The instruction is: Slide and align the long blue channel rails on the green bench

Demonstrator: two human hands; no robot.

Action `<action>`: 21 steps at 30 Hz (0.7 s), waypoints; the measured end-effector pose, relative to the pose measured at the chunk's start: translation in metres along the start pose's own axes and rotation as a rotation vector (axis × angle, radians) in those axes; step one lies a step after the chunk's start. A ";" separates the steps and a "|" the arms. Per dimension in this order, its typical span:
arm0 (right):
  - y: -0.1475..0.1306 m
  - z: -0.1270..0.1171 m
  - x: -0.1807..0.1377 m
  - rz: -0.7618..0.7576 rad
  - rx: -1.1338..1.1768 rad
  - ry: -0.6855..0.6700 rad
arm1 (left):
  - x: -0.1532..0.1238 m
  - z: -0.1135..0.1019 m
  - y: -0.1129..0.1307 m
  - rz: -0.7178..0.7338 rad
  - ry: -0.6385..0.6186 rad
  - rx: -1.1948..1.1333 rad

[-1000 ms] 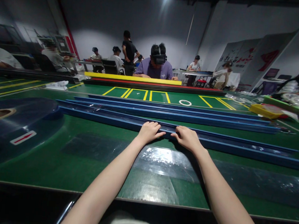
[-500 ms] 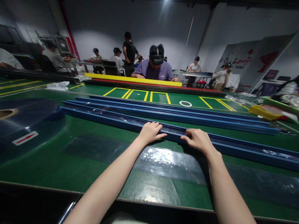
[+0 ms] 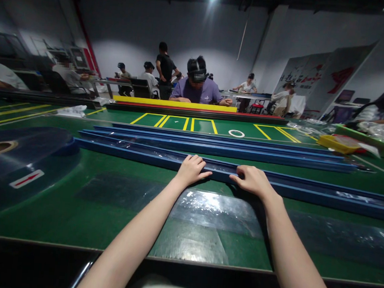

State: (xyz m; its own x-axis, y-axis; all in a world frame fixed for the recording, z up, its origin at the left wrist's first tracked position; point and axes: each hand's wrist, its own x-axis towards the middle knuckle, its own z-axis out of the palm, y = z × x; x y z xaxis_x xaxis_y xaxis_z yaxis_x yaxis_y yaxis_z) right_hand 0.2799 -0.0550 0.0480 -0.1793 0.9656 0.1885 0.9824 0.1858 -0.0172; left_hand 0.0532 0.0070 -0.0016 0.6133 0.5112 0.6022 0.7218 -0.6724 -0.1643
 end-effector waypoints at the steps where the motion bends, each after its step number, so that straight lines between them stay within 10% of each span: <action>1: 0.000 0.000 0.000 -0.006 0.001 0.000 | 0.000 0.000 0.000 0.004 0.004 0.000; 21: -0.002 0.002 0.001 -0.022 -0.008 -0.031 | 0.004 -0.002 0.001 -0.157 -0.101 -0.028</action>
State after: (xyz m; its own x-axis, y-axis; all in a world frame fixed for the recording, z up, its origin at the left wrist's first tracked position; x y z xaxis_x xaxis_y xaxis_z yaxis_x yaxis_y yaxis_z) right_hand 0.2778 -0.0539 0.0466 -0.2022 0.9665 0.1581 0.9786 0.2057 -0.0054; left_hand 0.0556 0.0077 0.0026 0.5243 0.6611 0.5366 0.8026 -0.5942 -0.0522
